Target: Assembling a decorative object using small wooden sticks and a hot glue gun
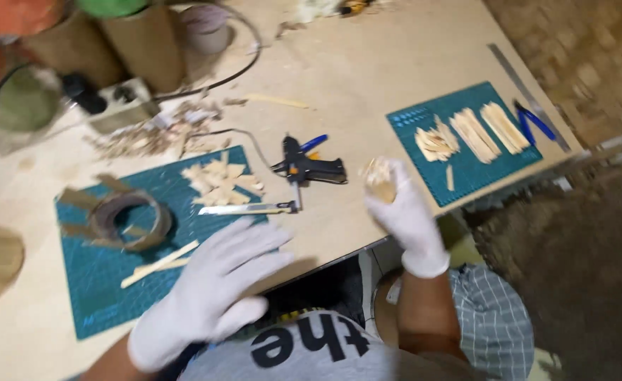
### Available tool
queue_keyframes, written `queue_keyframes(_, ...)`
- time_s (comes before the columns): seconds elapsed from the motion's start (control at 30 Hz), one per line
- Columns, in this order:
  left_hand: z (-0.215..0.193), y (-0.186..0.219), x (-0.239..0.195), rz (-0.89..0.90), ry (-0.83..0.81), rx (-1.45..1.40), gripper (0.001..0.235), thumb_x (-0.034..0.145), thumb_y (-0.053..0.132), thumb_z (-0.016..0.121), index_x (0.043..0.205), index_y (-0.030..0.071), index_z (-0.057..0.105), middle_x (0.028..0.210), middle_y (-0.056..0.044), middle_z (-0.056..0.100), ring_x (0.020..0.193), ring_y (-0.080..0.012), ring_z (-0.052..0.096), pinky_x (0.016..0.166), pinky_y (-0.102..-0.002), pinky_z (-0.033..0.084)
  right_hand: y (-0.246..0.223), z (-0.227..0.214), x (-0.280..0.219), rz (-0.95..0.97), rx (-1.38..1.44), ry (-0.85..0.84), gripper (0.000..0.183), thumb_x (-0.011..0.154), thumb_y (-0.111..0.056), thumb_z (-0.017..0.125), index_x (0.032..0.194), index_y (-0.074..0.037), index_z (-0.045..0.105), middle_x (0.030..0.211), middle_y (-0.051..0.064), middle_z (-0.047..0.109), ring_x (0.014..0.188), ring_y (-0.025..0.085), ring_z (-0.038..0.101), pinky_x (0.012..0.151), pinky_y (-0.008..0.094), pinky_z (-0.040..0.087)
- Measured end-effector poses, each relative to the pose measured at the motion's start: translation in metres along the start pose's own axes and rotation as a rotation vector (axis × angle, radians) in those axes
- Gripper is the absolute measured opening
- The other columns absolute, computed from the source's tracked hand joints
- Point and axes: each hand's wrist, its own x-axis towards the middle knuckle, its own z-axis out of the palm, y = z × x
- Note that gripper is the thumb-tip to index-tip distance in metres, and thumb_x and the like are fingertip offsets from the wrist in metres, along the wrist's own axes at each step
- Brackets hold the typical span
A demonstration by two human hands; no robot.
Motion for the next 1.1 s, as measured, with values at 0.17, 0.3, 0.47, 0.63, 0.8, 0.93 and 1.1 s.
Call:
queue_keyframes(0.17,0.006,-0.005,-0.054,-0.078,0.09,-0.026,0.042,0.106,0.031,0.047,0.142,0.012,0.053,0.146,-0.013,0.062,0.13,-0.0283,0.067,0.115,-0.047,0.045,-0.002,-0.057,0.057,0.234,-0.906,-0.051,0.067,0.081,-0.005,0.055,0.144,-0.021,0.038,0.061,0.006,0.044,0.052,0.023,0.043,0.049,0.038,0.026)
queue_keyframes(0.3,0.02,-0.012,-0.065,-0.135,0.152,0.021,0.035,0.1,0.025,0.057,0.134,0.013,0.06,0.134,-0.006,0.069,0.119,-0.022,0.072,0.11,-0.043,0.051,-0.01,-0.056,0.068,0.313,-1.02,-0.109,0.08,0.08,-0.007,0.054,0.155,-0.019,0.03,0.065,0.01,0.053,0.059,0.03,0.054,0.056,0.044,0.036)
queue_keyframes(0.47,0.02,-0.013,-0.066,-0.1,0.137,-0.011,0.031,0.101,0.023,0.056,0.129,0.014,0.063,0.128,-0.006,0.072,0.112,-0.0217,0.075,0.1,-0.044,0.053,-0.005,-0.056,0.073,0.256,-0.935,-0.12,0.094,0.086,-0.025,0.076,0.161,-0.015,0.02,0.16,0.019,0.041,0.137,0.041,0.052,0.111,0.049,0.042)
queue_keyframes(0.63,0.009,-0.012,-0.061,-0.1,0.174,-0.096,0.027,0.103,0.023,0.053,0.126,0.011,0.062,0.121,-0.009,0.074,0.102,-0.0265,0.076,0.087,-0.044,0.057,0.019,-0.076,0.09,-0.127,-1.043,-0.147,0.082,0.091,-0.044,0.066,0.155,-0.002,0.035,0.16,0.018,0.037,0.149,0.033,0.034,0.122,0.046,0.026)
queue_keyframes(0.8,-0.003,-0.005,-0.047,-0.065,0.135,-0.072,0.024,0.107,0.025,0.049,0.118,0.01,0.065,0.116,-0.004,0.076,0.099,-0.0269,0.077,0.085,-0.045,0.053,0.03,-0.013,0.183,-0.792,-0.872,-0.188,0.036,0.094,-0.016,0.057,0.127,-0.008,0.069,0.122,0.016,0.071,0.113,0.035,0.067,0.099,0.043,0.048)
queue_keyframes(0.93,-0.004,0.003,-0.047,-0.03,0.15,-0.084,0.028,0.111,0.026,0.045,0.121,0.009,0.065,0.119,-0.009,0.074,0.102,-0.0286,0.074,0.09,-0.045,0.052,0.04,0.076,0.256,-0.763,-0.961,-0.276,0.031,0.098,-0.028,0.055,0.118,-0.016,0.075,0.117,0.01,0.072,0.114,0.031,0.065,0.097,0.044,0.05)
queue_keyframes(1.1,-0.012,0.01,-0.049,-0.012,0.173,-0.155,0.025,0.111,0.023,0.048,0.117,0.007,0.067,0.117,-0.007,0.075,0.105,-0.0264,0.076,0.085,-0.044,0.051,0.054,0.111,0.3,-0.394,-1.248,-0.293,0.044,0.094,-0.043,0.064,0.125,-0.011,0.063,0.125,0.022,0.059,0.112,0.041,0.063,0.103,0.047,0.048)
